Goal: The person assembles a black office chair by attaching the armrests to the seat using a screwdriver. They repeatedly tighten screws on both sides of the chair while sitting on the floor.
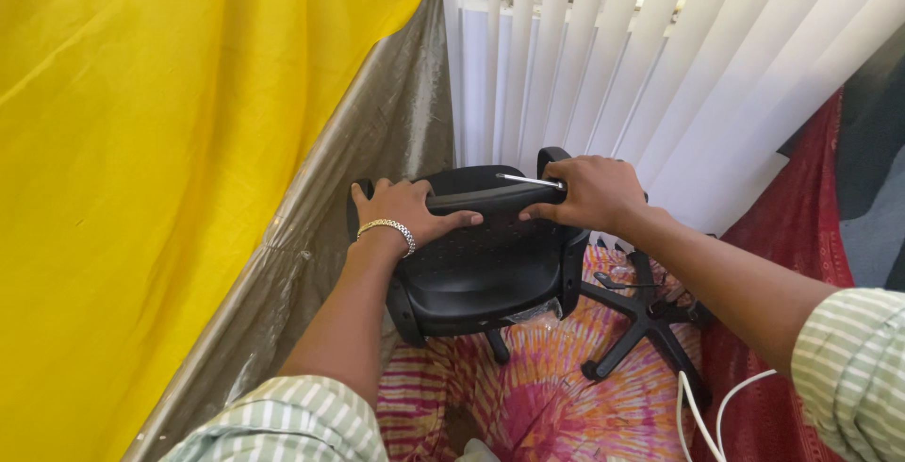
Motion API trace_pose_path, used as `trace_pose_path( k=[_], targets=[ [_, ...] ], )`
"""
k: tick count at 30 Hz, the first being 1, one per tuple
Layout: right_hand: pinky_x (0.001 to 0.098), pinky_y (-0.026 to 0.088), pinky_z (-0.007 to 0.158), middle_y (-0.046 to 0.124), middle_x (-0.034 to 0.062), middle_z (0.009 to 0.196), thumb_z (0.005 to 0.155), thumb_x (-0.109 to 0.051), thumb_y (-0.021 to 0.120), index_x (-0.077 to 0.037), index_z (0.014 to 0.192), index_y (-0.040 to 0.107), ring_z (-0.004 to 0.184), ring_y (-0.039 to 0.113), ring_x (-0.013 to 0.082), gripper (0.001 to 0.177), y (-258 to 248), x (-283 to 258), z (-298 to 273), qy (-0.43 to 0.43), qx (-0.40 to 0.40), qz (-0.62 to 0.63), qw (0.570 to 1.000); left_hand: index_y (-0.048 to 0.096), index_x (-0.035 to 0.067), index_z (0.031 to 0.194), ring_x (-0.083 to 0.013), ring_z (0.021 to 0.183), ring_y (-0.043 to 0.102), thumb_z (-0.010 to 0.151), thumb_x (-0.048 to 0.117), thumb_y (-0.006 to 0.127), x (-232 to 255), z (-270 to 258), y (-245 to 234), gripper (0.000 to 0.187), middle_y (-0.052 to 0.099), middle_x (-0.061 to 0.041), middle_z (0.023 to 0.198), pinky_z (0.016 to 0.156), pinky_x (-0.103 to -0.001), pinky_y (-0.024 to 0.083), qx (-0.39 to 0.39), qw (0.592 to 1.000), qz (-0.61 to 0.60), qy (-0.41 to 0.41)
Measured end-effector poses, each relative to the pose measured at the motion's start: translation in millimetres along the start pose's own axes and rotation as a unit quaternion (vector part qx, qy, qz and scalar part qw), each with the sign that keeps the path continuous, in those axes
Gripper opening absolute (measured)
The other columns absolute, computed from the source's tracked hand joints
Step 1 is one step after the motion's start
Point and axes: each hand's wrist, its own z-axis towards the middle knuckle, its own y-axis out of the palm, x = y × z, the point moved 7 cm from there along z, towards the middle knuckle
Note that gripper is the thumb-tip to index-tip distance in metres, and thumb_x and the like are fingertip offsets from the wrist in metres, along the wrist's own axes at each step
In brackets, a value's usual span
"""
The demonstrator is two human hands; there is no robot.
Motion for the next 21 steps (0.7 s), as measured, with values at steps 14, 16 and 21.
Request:
trace_pose_path(
  k=[14, 16, 21],
  targets=[
    [0.0478, 0.050, 0.078, 0.064, 0.0135, 0.082, 0.075, -0.072, 0.072, -0.003, 0.082, 0.066, 0.094, 0.060, 0.0349, 0.069, 15.4, -2.4, -1.0, -0.031, 0.068, 0.083, 0.994, 0.069, 0.021, 0.135, -0.0320, 0.135, 0.057, 0.041, 0.094, 0.068, -11.8, 8.1, 5.7, 0.119, 0.066, -0.006, 0.139, 0.115, -0.070, 0.027, -0.096, 0.990, -0.047, -0.090],
    [0.0478, 0.050, 0.077, 0.064, 0.0146, 0.081, 0.076, -0.071, 0.071, -0.003, 0.082, 0.066, 0.093, 0.061, 0.0357, 0.068, 15.3, -6.3, -2.3, -0.047, 0.089, 0.090, 0.991, 0.071, 0.020, 0.133, -0.0320, 0.133, 0.058, 0.041, 0.094, 0.068, -15.2, 9.2, 6.0, 0.118, 0.068, -0.007, 0.136, 0.115, -0.069, 0.028, -0.086, 0.992, -0.046, -0.082],
    [0.0481, 0.050, 0.078, 0.063, 0.0166, 0.080, 0.077, -0.071, 0.070, -0.002, 0.081, 0.065, 0.092, 0.062, 0.0370, 0.070, 14.7, -7.7, 1.1, -0.068, 0.122, 0.078, 0.987, 0.069, 0.018, 0.135, -0.0324, 0.131, 0.059, 0.042, 0.094, 0.070, -19.8, 13.0, 8.7, 0.120, 0.068, -0.009, 0.135, 0.115, -0.065, 0.028, -0.072, 0.992, -0.067, -0.079]
  ],
)
